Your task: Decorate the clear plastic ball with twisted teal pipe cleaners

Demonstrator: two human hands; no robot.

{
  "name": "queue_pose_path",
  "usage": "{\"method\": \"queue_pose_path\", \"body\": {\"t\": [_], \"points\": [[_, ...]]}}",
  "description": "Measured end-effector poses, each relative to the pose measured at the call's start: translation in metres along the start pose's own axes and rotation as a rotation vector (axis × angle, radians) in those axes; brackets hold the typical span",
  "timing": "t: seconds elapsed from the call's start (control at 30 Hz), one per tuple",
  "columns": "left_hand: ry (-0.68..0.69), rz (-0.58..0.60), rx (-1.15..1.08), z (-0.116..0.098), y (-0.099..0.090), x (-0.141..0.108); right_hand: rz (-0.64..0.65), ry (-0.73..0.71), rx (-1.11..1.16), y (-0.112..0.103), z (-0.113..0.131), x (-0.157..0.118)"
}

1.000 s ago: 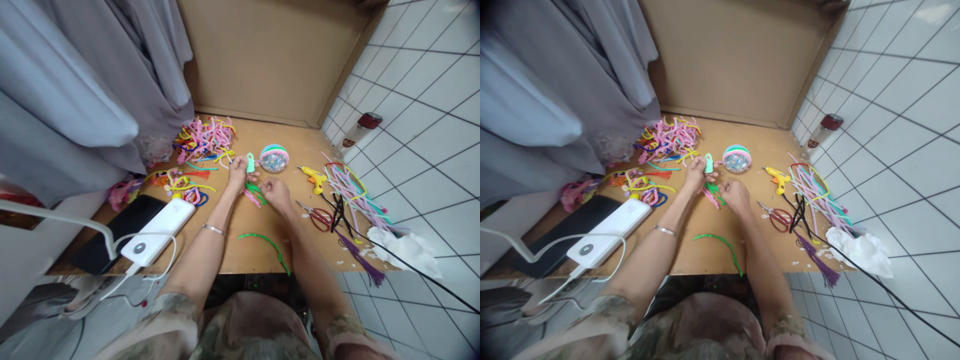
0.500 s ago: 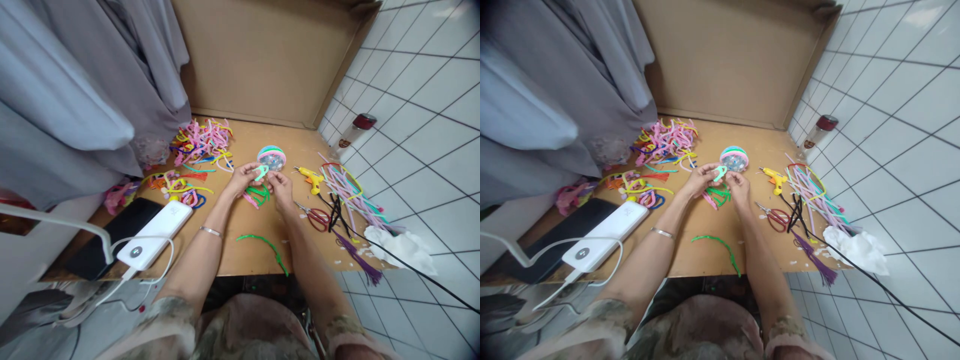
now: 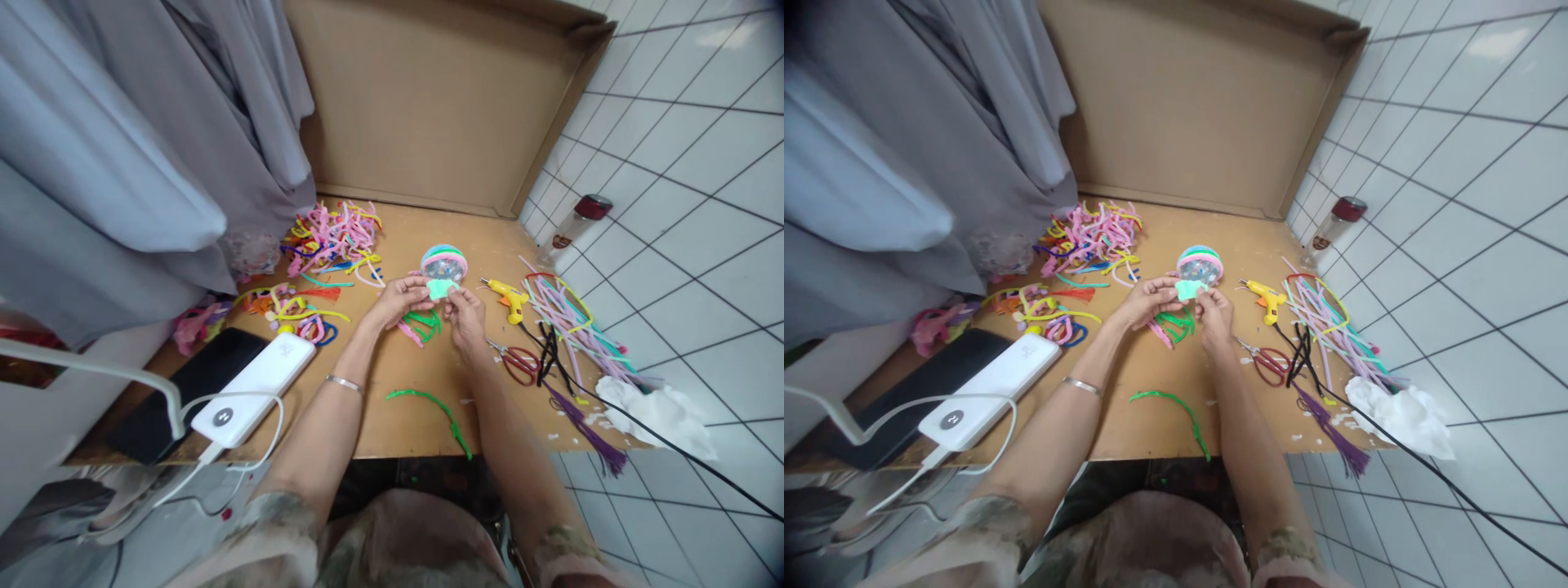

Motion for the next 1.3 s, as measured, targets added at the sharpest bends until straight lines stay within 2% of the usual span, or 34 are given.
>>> {"method": "queue_pose_path", "body": {"t": [0.33, 0.53, 0.67, 0.8, 0.9, 1.3], "points": [[0.059, -0.149, 0.126, 0.001, -0.004, 0.002, 0.006, -0.028, -0.005, 0.002, 0.000, -0.002], [0.120, -0.229, 0.089, -0.006, -0.006, 0.000, 0.058, -0.014, -0.064, 0.009, -0.002, -0.004], [0.114, -0.193, 0.032, -0.006, 0.000, -0.001, 0.121, -0.011, -0.197, 0.017, -0.003, -0.009], [0.074, -0.150, 0.055, -0.006, 0.006, -0.002, 0.077, -0.078, -0.259, 0.018, 0.002, -0.012], [0.075, -0.152, 0.075, -0.005, 0.007, -0.001, 0.058, -0.124, -0.284, 0.018, 0.006, -0.013], [0.100, -0.202, 0.132, -0.004, 0.004, 0.003, 0.144, -0.179, -0.290, 0.023, 0.008, -0.017]]}}
Point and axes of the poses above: each hand's wrist, its own x-axis towards the middle knuckle, its own y-axis out of the palm, z = x × y, the point moved 6 cm from there along x, towards the middle knuckle, and after that the axes turned 6 degrees about z, right-handed, at the moved point
